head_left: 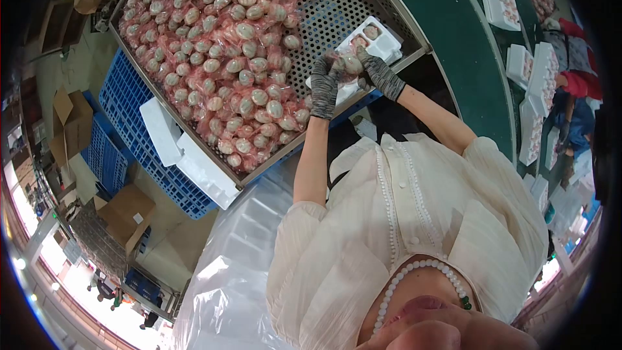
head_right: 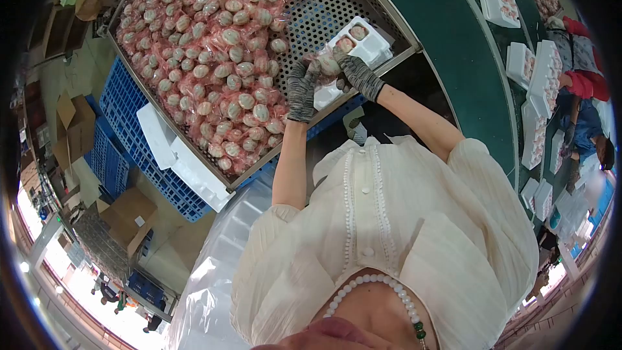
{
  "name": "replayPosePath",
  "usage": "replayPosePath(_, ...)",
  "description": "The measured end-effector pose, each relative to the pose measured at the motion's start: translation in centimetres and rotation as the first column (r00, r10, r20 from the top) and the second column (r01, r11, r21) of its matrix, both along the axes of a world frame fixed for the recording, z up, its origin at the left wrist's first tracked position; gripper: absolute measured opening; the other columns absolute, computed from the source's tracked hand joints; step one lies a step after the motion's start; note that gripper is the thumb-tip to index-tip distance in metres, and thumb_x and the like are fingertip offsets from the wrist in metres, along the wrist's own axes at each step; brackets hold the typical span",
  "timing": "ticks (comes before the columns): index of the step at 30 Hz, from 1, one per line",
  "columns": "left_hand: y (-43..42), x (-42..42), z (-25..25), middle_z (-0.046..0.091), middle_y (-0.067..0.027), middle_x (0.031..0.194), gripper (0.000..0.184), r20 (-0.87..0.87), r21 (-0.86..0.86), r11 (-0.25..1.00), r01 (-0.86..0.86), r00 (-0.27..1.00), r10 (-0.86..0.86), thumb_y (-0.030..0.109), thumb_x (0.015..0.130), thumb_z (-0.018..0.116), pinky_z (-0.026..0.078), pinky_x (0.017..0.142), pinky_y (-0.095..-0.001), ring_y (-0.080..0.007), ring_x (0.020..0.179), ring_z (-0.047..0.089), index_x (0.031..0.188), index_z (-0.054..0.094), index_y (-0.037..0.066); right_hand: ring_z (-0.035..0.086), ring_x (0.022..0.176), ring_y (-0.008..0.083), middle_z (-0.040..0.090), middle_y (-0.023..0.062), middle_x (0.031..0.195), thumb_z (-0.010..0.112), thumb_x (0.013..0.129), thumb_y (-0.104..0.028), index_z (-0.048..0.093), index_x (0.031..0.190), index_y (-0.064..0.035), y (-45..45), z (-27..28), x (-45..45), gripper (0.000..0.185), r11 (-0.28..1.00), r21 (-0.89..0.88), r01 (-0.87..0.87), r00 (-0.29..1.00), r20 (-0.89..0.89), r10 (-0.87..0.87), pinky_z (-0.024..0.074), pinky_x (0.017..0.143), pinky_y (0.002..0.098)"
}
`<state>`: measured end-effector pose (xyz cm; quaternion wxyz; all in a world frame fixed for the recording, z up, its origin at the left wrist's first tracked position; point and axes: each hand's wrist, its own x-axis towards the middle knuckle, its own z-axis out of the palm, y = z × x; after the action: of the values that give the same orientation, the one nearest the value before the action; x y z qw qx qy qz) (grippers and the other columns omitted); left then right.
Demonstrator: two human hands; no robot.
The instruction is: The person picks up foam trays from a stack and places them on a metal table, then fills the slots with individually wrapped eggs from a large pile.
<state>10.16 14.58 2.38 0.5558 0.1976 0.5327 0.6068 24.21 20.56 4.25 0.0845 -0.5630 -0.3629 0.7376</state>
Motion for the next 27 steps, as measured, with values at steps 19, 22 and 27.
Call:
replayPosePath(19,-0.8,9.9,-6.9,0.057,-0.0070,0.087,0.020,0.206,-0.362,0.927,-0.098,0.961,0.183,0.014,0.082,0.049,0.045,0.062,-0.0250,-0.0132,0.071,0.054,0.097,0.053,0.001,0.050,0.089,0.0289,0.051,0.0143,0.094,0.064,0.067,-0.025,0.049,0.103,-0.0043,-0.3,0.8,5.5,0.045,0.302,0.810,-0.503,0.864,0.460,0.206,0.0409,0.079,0.0344)
replayPosePath(22,0.4,10.8,-7.1,0.057,-0.0045,0.085,0.028,0.845,-0.078,0.974,-0.212,0.505,0.177,0.023,0.084,0.049,0.045,0.058,-0.0237,-0.0108,0.069,0.054,0.102,0.052,0.003,0.050,0.089,0.0289,0.051,0.0146,0.095,0.063,0.066,-0.022,0.049,0.103,-0.0039,1.1,-0.3,6.1,0.044,0.241,0.785,-0.571,0.819,0.525,0.230,0.0408,0.079,0.0350)
replayPosePath(27,3.2,10.0,-6.5,0.054,-0.0011,0.073,0.028,0.109,-0.269,0.920,-0.287,0.940,0.324,0.033,0.083,0.049,0.041,0.051,-0.0209,-0.0098,0.060,0.050,0.091,0.053,0.006,0.051,0.086,0.0301,0.052,0.0156,0.095,0.060,0.067,-0.015,0.051,0.099,-0.0044,3.9,-2.9,4.5,0.035,0.087,0.844,-0.529,0.837,0.502,0.217,0.0426,0.074,0.0373)
